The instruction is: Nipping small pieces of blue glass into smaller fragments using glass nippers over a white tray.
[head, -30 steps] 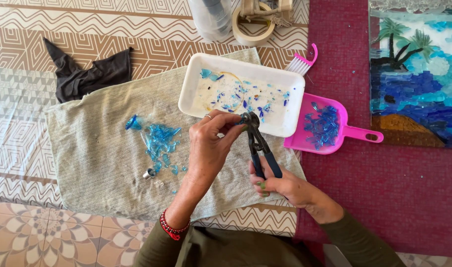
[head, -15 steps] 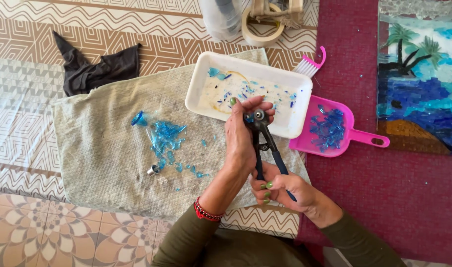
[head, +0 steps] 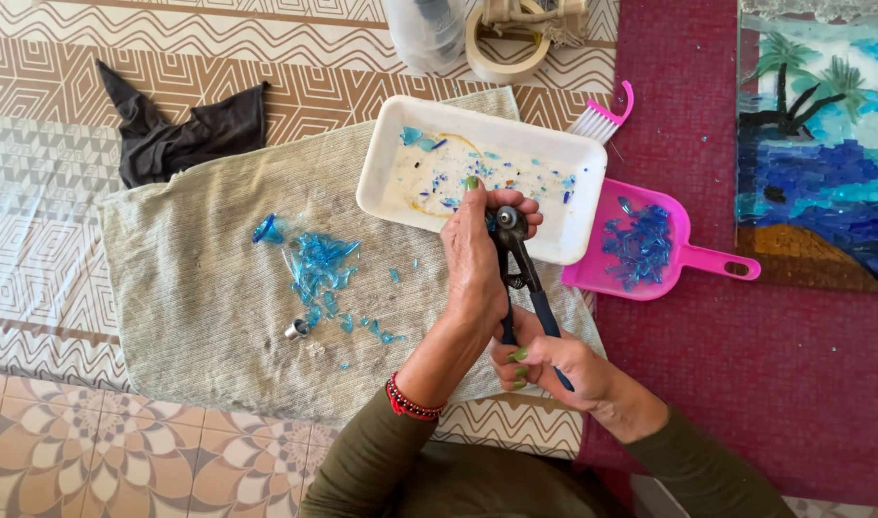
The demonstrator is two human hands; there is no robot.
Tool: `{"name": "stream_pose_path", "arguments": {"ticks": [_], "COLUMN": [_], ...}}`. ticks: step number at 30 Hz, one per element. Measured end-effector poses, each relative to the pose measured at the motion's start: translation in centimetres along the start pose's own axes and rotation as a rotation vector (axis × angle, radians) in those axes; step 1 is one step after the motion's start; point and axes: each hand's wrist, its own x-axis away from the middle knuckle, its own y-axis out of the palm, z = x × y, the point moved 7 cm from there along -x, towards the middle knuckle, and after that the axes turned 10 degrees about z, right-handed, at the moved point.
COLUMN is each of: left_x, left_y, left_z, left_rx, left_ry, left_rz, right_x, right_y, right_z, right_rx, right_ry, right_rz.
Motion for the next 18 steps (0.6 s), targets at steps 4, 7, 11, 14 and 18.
{"name": "stream_pose_path", "arguments": {"ticks": [4, 7, 11, 14, 18], "left_x": [-0.6, -1.5, -2.0, -2.6, -4.0], "left_y": [-0.5, -1.4, -1.6, -1.3, -1.8], "left_z": [-0.2, -0.6, 0.4, 1.6, 2.0], "left_rx": [-0.028, 0.013, 0.053, 0.123, 0.129], "left_ry": [-0.004, -0.006, 0.003, 0.035, 0.049], "left_rz": [0.023, 0.040, 0.082, 0.055, 0.033], "right_x": [-0.2, -0.5, -0.6, -1.1, -2.6], "right_y": [-0.6, 0.8, 2.7, 5.4, 4.3], "right_z": [0.2, -0.9, -2.3, -3.7, -2.8], "right_rx": [0.019, 0.120, 0.172, 0.285, 0.273], "right_ry": [0.007, 0.002, 0.056, 0.064, 0.109], "right_rz": [0.093, 0.143, 0.240, 0.240, 0.275]}}
